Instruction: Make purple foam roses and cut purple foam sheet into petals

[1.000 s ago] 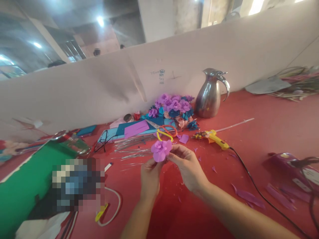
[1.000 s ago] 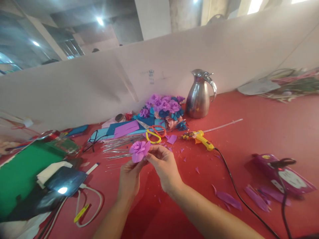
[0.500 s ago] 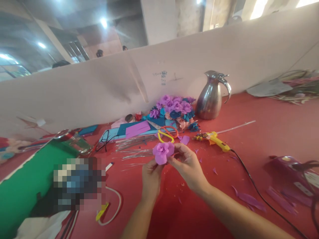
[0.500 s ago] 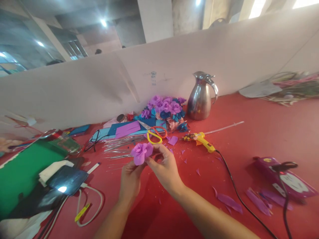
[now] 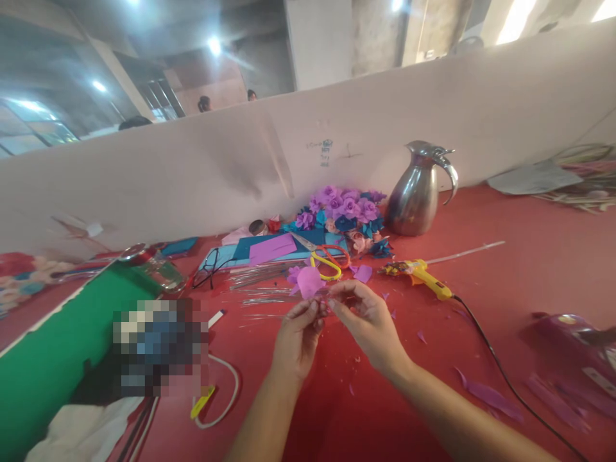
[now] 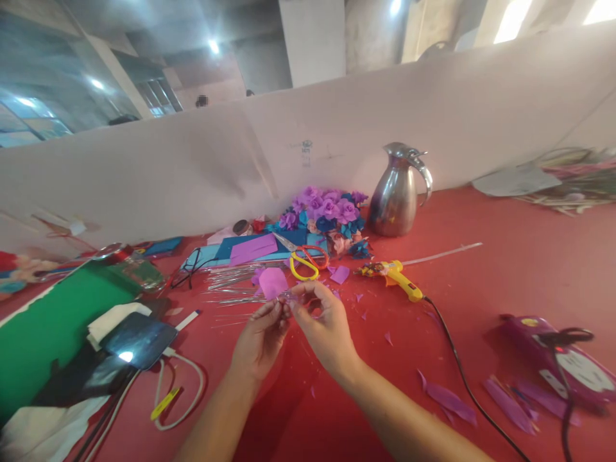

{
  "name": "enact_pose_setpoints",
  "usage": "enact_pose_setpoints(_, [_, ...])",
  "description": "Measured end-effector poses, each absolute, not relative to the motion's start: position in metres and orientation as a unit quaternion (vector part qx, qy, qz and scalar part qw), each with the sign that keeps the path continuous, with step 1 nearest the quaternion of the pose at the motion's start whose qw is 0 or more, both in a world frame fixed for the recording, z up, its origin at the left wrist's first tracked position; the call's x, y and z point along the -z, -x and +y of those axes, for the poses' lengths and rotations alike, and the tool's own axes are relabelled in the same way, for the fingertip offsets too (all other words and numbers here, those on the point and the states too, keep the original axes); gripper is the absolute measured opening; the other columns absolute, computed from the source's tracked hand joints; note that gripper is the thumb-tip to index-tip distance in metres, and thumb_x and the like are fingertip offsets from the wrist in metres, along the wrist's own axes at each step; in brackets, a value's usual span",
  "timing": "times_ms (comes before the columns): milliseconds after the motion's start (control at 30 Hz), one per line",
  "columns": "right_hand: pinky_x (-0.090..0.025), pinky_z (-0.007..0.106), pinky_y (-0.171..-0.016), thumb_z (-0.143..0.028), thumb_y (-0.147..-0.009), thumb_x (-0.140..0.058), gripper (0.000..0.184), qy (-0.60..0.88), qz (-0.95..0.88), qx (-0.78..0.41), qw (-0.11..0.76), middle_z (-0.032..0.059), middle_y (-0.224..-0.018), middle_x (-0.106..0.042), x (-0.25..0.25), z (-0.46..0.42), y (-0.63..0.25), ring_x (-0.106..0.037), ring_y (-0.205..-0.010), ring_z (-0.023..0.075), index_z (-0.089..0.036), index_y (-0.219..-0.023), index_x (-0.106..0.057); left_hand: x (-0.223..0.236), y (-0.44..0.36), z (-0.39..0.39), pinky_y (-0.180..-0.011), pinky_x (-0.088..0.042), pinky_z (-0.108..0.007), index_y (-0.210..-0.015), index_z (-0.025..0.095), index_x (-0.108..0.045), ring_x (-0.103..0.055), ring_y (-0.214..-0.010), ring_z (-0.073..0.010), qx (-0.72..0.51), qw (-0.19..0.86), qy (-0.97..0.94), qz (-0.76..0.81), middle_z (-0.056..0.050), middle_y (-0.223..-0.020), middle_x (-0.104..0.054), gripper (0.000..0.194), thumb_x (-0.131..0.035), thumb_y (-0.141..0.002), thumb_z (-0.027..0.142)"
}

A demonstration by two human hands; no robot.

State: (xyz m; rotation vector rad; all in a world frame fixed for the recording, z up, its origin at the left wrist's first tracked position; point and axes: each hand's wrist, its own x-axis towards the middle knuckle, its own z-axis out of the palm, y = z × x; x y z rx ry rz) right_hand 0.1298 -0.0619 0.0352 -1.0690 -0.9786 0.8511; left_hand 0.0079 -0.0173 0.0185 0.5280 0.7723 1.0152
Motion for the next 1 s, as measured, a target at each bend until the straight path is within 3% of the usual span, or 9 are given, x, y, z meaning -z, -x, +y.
enact_pose_setpoints(167, [-0.043, 0.029, -0.068, -0.029, -0.078, -0.064, 0.009, 0.477, -0.405, -0.370, 0.687, 0.0014, -0.078, -0.064, -0.032, -0.061, -0.133, -0.057, -0.073, 0.0160, -0.021, -0.082, -0.063, -0.021, -0.008, -0.019, -0.053, -0.044, -0.013, -0.068, 0.013, -0.071, -0.059, -0.059, -0.0063, -0.461, 0.777, -0.260, 0.339, -0.001, -0.063, -0.066, 0.017, -0.081, -0.054, 0.013])
enact_pose_setpoints(300, [-0.042, 0.029, -0.070, -0.029, -0.078, -0.065, 0.007, 0.474, -0.401, -0.348, 0.702, 0.0004, -0.078, -0.063, -0.034, -0.065, -0.137, -0.055, -0.073, 0.0155, -0.023, -0.081, -0.064, -0.022, -0.008, -0.020, -0.065, -0.046, -0.021, -0.063, 0.017, -0.071, -0.059, -0.061, -0.0087, -0.495, 0.737, -0.322, 0.328, 0.001, -0.064, -0.067, 0.016, -0.082, -0.052, 0.017])
enact_pose_setpoints(433, [-0.041, 0.030, -0.073, -0.029, -0.081, -0.062, 0.007, 0.458, -0.435, -0.330, 0.701, 0.0021, -0.083, -0.063, -0.041, -0.071, -0.139, -0.055, -0.079, 0.0177, -0.024, -0.085, -0.065, -0.020, -0.006, -0.021, -0.071, -0.044, -0.027, -0.063, 0.019, -0.072, -0.057, -0.063, -0.0117, -0.497, 0.697, -0.409, 0.315, 0.001, -0.063, -0.067, 0.008, -0.078, -0.058, 0.019])
enact_pose_setpoints(733, [-0.037, 0.037, -0.081, -0.030, -0.086, -0.053, 0.019, 0.450, -0.543, -0.281, 0.650, 0.0049, -0.090, -0.058, -0.052, -0.079, -0.141, -0.051, -0.091, 0.0230, -0.028, -0.086, -0.072, -0.015, -0.005, -0.023, -0.086, -0.043, -0.036, -0.076, 0.023, -0.075, -0.063, -0.086, -0.0217, -0.467, 0.681, -0.471, 0.312, -0.002, -0.081, -0.074, 0.013, -0.071, -0.065, 0.017])
enact_pose_setpoints(833, [-0.035, 0.037, -0.083, -0.035, -0.084, -0.056, 0.020, 0.471, -0.501, -0.324, 0.649, 0.0046, -0.090, -0.057, -0.052, -0.077, -0.139, -0.048, -0.091, 0.0232, -0.027, -0.076, -0.072, -0.017, -0.006, -0.023, -0.088, -0.044, -0.038, -0.082, 0.022, -0.075, -0.063, -0.092, -0.0240, -0.467, 0.668, -0.481, 0.322, -0.004, -0.085, -0.074, 0.017, -0.072, -0.065, 0.020])
enact_pose_setpoints(1000, [-0.036, 0.030, -0.078, -0.042, -0.073, -0.067, 0.021, 0.436, -0.345, -0.502, 0.662, 0.0016, -0.080, -0.054, -0.050, -0.070, -0.137, -0.048, -0.082, 0.0190, -0.022, -0.066, -0.067, -0.018, -0.008, -0.024, -0.089, -0.044, -0.037, -0.084, 0.023, -0.076, -0.064, -0.091, -0.0220, -0.478, 0.643, -0.499, 0.331, -0.003, -0.089, -0.074, 0.017, -0.071, -0.068, 0.022])
